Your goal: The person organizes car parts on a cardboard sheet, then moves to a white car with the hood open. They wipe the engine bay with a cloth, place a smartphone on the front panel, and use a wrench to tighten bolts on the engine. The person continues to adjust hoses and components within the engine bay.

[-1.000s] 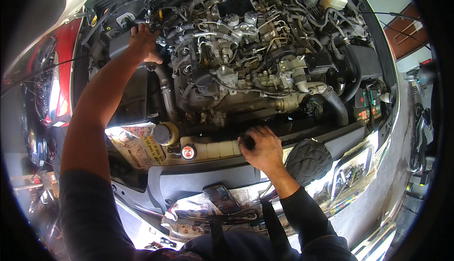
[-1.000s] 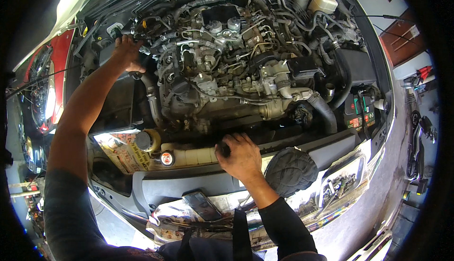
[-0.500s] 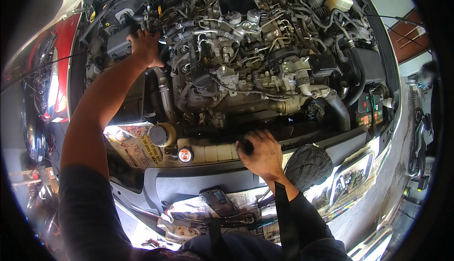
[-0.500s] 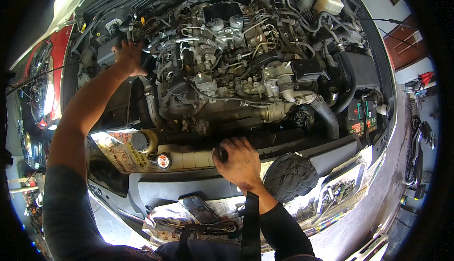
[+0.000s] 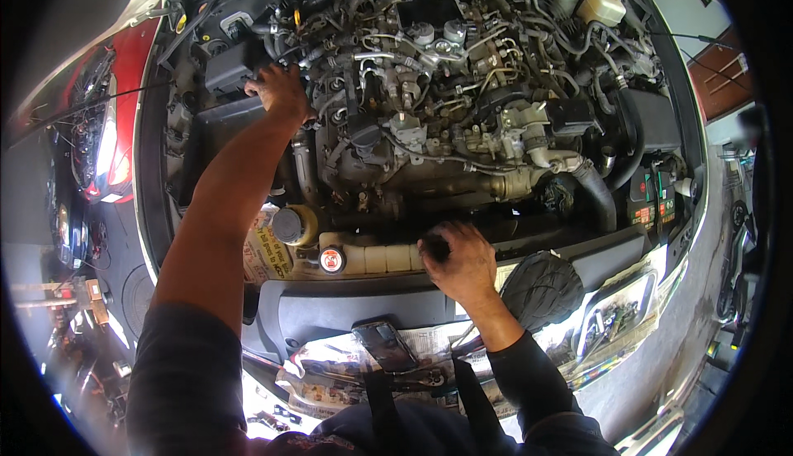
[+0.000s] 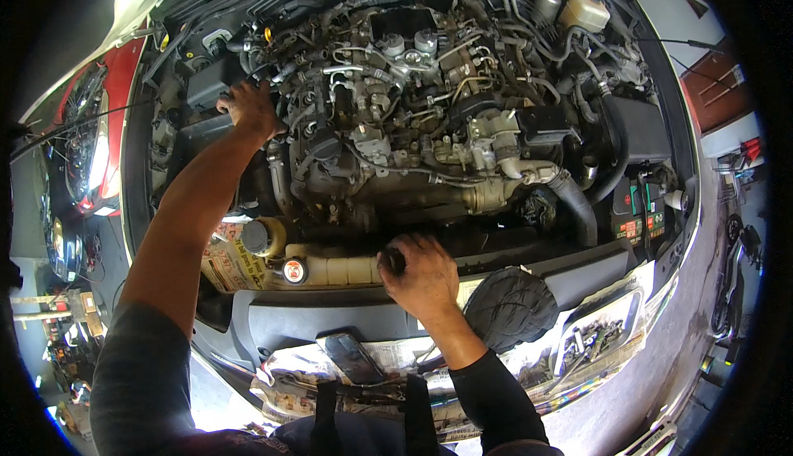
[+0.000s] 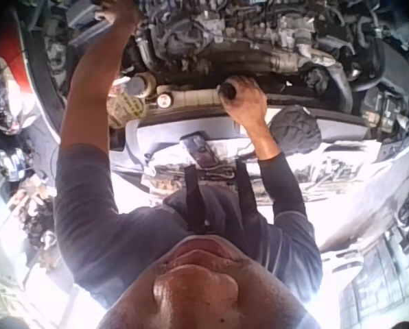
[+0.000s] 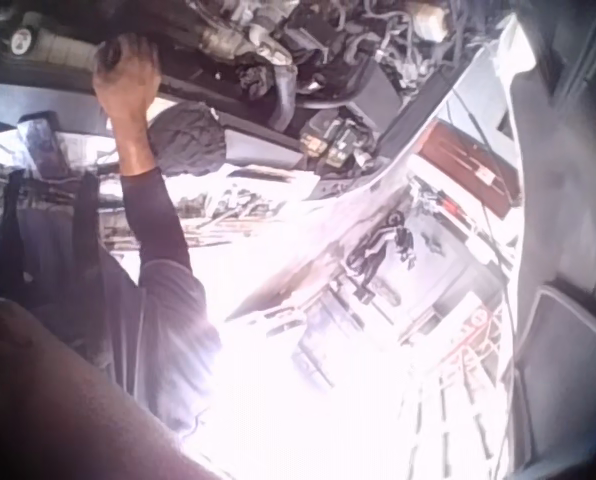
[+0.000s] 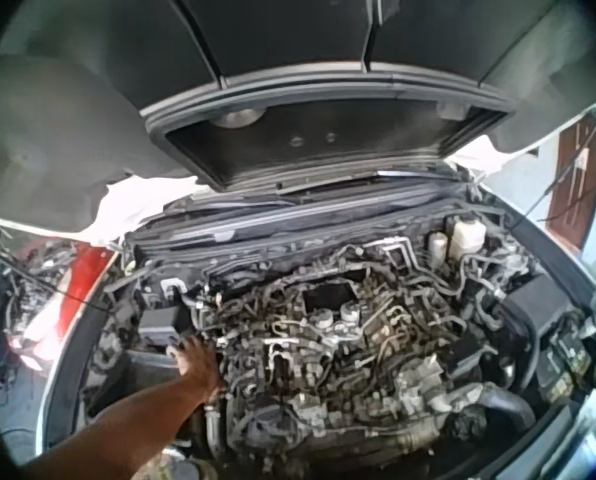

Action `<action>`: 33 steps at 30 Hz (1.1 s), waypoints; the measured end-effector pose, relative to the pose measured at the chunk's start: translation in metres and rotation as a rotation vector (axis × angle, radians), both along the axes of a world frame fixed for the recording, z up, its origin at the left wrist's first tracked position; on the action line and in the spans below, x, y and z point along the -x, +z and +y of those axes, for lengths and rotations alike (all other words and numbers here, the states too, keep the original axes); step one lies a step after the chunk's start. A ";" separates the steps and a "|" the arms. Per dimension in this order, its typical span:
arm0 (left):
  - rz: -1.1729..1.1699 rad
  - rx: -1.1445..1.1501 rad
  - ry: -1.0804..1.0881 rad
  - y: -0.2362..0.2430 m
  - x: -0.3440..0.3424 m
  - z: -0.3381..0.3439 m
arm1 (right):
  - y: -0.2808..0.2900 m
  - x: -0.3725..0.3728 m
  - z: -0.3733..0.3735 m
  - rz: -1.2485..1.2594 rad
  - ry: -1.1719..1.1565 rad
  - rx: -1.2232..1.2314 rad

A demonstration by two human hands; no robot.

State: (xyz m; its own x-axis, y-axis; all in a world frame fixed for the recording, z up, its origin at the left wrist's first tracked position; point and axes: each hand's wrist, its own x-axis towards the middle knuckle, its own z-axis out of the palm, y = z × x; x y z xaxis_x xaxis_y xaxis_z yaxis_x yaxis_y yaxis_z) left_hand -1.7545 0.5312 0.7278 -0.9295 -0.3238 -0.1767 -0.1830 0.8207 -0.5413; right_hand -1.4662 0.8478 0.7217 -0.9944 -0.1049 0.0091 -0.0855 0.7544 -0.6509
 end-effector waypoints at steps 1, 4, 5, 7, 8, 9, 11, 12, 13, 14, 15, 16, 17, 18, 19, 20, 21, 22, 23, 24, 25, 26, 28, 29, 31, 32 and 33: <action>-0.015 0.036 -0.015 0.003 0.000 0.001 | 0.001 0.008 -0.007 0.002 0.026 0.210; -0.070 -0.025 -0.017 0.015 0.002 0.000 | -0.003 0.043 -0.062 -0.177 0.093 0.816; -0.087 -0.007 -0.023 0.018 0.004 -0.001 | -0.010 0.067 -0.092 -0.276 0.155 1.048; -0.092 -0.010 -0.064 0.021 0.003 -0.006 | -0.028 0.125 -0.153 -0.633 0.152 1.015; -0.088 -0.007 -0.087 0.020 0.002 -0.009 | -0.038 0.147 -0.181 -0.809 0.116 1.291; -0.071 0.004 -0.117 0.018 0.001 -0.012 | -0.050 0.169 -0.203 -0.898 0.062 1.379; -0.003 0.027 -0.167 0.013 -0.001 -0.018 | -0.066 0.210 -0.242 -0.915 -0.094 1.447; -0.003 0.041 -0.178 0.012 -0.001 -0.022 | -0.071 0.224 -0.258 -0.859 -0.204 1.432; -0.001 0.028 -0.172 0.011 -0.001 -0.023 | -0.075 0.237 -0.270 -0.870 -0.257 1.474; 0.009 0.009 -0.191 0.011 0.000 -0.025 | -0.079 0.248 -0.274 -0.966 -0.298 1.557; -0.013 -0.005 -0.196 0.012 -0.001 -0.026 | -0.083 0.251 -0.279 -0.934 -0.267 1.663; -0.032 -0.025 -0.211 0.015 -0.001 -0.028 | -0.086 0.255 -0.281 -0.888 -0.319 1.743; -0.010 -0.046 -0.251 0.019 -0.003 -0.030 | -0.091 0.257 -0.282 -0.902 -0.294 1.748; -0.027 -0.077 -0.278 0.024 -0.006 -0.033 | -0.096 0.259 -0.281 -0.910 -0.272 1.754; -0.036 -0.110 -0.310 0.030 -0.010 -0.036 | -0.102 0.261 -0.280 -0.935 -0.259 1.759; -0.040 -0.120 -0.346 0.036 -0.016 -0.039 | -0.108 0.263 -0.278 -0.915 -0.196 1.782; -0.069 -0.165 -0.400 0.041 -0.023 -0.041 | -0.113 0.266 -0.278 -0.891 -0.204 1.863; -0.058 -0.175 -0.390 0.045 -0.030 -0.043 | -0.119 0.268 -0.278 -0.874 -0.246 1.933; -0.048 -0.170 -0.373 0.049 -0.035 -0.044 | -0.122 0.271 -0.280 -0.828 -0.223 1.942; -0.042 -0.166 -0.356 0.051 -0.040 -0.044 | -0.126 0.273 -0.283 -0.852 -0.179 2.007; -0.039 -0.152 -0.339 0.053 -0.044 -0.044 | -0.127 0.274 -0.286 -0.863 -0.203 2.027; -0.059 -0.145 -0.308 0.053 -0.046 -0.043 | -0.128 0.275 -0.289 -0.884 -0.286 2.016; -0.054 -0.132 -0.295 0.050 -0.048 -0.040 | -0.125 0.273 -0.293 -0.832 -0.240 2.000; -0.042 -0.125 -0.300 0.048 -0.047 -0.038 | -0.122 0.272 -0.293 -0.824 -0.220 1.979; -0.044 -0.094 -0.301 0.040 -0.043 -0.033 | -0.113 0.269 -0.290 -0.788 -0.218 1.867; -0.046 -0.079 -0.295 0.036 -0.041 -0.032 | -0.107 0.268 -0.287 -0.770 -0.230 1.774; -0.060 -0.052 -0.282 0.032 -0.041 -0.031 | -0.100 0.267 -0.285 -0.778 -0.261 1.716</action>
